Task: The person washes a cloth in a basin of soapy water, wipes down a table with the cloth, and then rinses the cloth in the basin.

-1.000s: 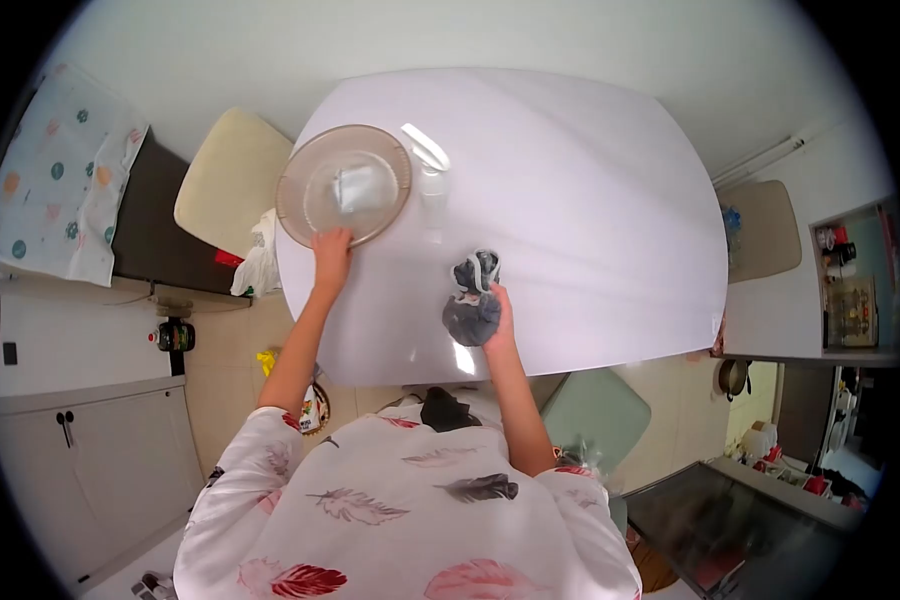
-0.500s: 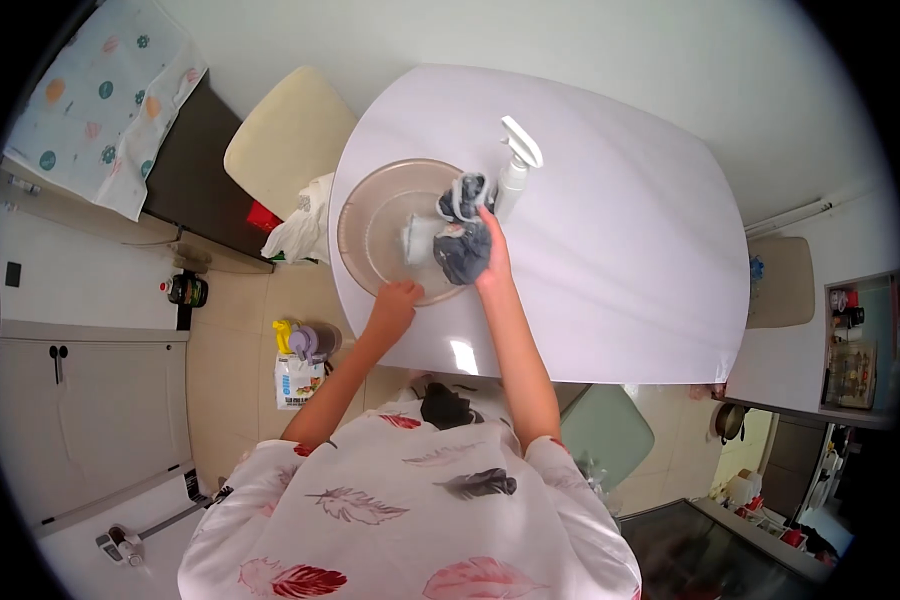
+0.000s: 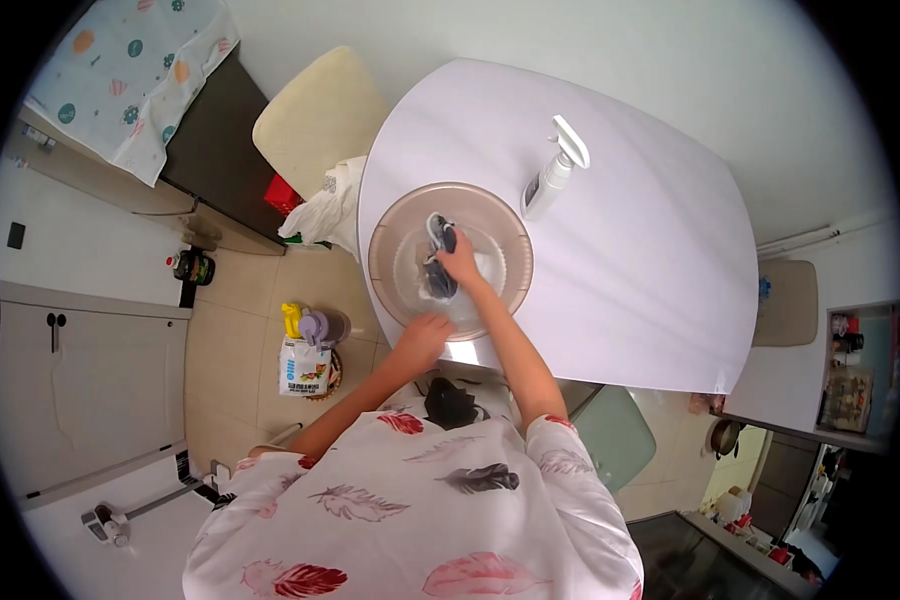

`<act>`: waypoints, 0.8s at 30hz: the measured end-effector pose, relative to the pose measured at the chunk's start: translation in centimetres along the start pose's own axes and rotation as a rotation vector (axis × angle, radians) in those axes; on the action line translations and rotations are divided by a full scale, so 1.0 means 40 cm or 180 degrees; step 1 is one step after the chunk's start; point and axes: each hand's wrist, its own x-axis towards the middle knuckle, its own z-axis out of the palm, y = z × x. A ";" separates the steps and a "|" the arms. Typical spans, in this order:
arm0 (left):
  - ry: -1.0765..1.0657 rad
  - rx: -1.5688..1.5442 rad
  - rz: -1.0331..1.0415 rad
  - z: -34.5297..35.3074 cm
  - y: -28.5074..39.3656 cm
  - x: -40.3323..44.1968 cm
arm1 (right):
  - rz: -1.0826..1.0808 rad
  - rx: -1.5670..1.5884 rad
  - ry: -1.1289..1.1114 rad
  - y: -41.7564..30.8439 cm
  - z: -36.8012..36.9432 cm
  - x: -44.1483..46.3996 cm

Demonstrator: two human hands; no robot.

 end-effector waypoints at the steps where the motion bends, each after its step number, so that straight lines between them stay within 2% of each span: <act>1: 0.0008 0.0003 0.0017 0.000 -0.005 0.002 | -0.1108 -0.1621 0.0397 -0.002 0.022 -0.016; 2: 0.0070 -0.0073 -0.0019 0.004 -0.004 0.002 | -0.0714 -0.1750 0.0061 0.000 0.030 -0.038; 3: 0.0124 -0.0145 -0.0055 0.007 -0.004 0.001 | -0.0702 -0.1752 0.0075 -0.014 0.040 -0.069; 5: 0.0138 -0.0236 -0.0032 0.011 -0.008 0.000 | -0.1325 -0.3408 -0.0602 -0.030 0.054 -0.112; 6: 0.0170 -0.0320 -0.0023 0.007 -0.010 0.002 | -0.1405 -0.3478 -0.0883 -0.033 0.045 -0.110; 7: 0.0161 -0.0315 0.0005 0.002 -0.013 0.004 | -0.1396 -0.3477 -0.0853 -0.037 0.029 -0.106; 9: -0.0215 -0.0533 -0.0053 -0.007 -0.020 0.007 | -0.1622 -0.3990 -0.0361 -0.053 -0.002 -0.102; 10: -0.0212 -0.0534 -0.0040 -0.007 -0.030 0.009 | -0.1066 -0.3997 -0.0332 -0.068 0.003 -0.106; 11: -0.0339 -0.0824 -0.0029 -0.006 -0.043 0.015 | -0.1063 -0.4002 -0.0321 -0.075 0.003 -0.111; 13: -0.0481 -0.1110 0.0003 -0.016 -0.061 0.030 | -0.1014 -0.3547 -0.0922 -0.073 0.004 -0.118; 14: -0.0646 -0.1532 -0.0239 -0.021 -0.069 0.040 | -0.1212 -0.3438 -0.1212 -0.073 -0.010 -0.119; 15: -0.0810 -0.1956 -0.0485 -0.024 -0.078 0.050 | -0.1203 -0.3441 -0.1189 -0.076 -0.022 -0.113; 17: -0.0750 -0.1896 -0.0493 -0.024 -0.108 0.062 | -0.0853 -0.3679 -0.1132 -0.085 -0.039 -0.094; 20: -0.0507 -0.1925 -0.0601 0.020 -0.184 0.069 | -0.0878 -0.3354 -0.0687 -0.038 -0.008 -0.104; 21: -0.0342 -0.2019 -0.0676 0.015 -0.193 0.075 | -0.0863 -0.3349 -0.0666 -0.040 -0.017 -0.100; 22: -0.0365 -0.2026 -0.0657 0.013 -0.199 0.081 | -0.1194 -0.2904 -0.0957 -0.043 -0.039 -0.089; 23: -0.0545 -0.2361 -0.1305 0.012 -0.202 0.088 | -0.1515 -0.2452 -0.1235 -0.045 -0.057 -0.083; 24: -0.0722 -0.2680 -0.1957 0.007 -0.203 0.099 | -0.0810 -0.1979 -0.1134 -0.125 -0.071 -0.096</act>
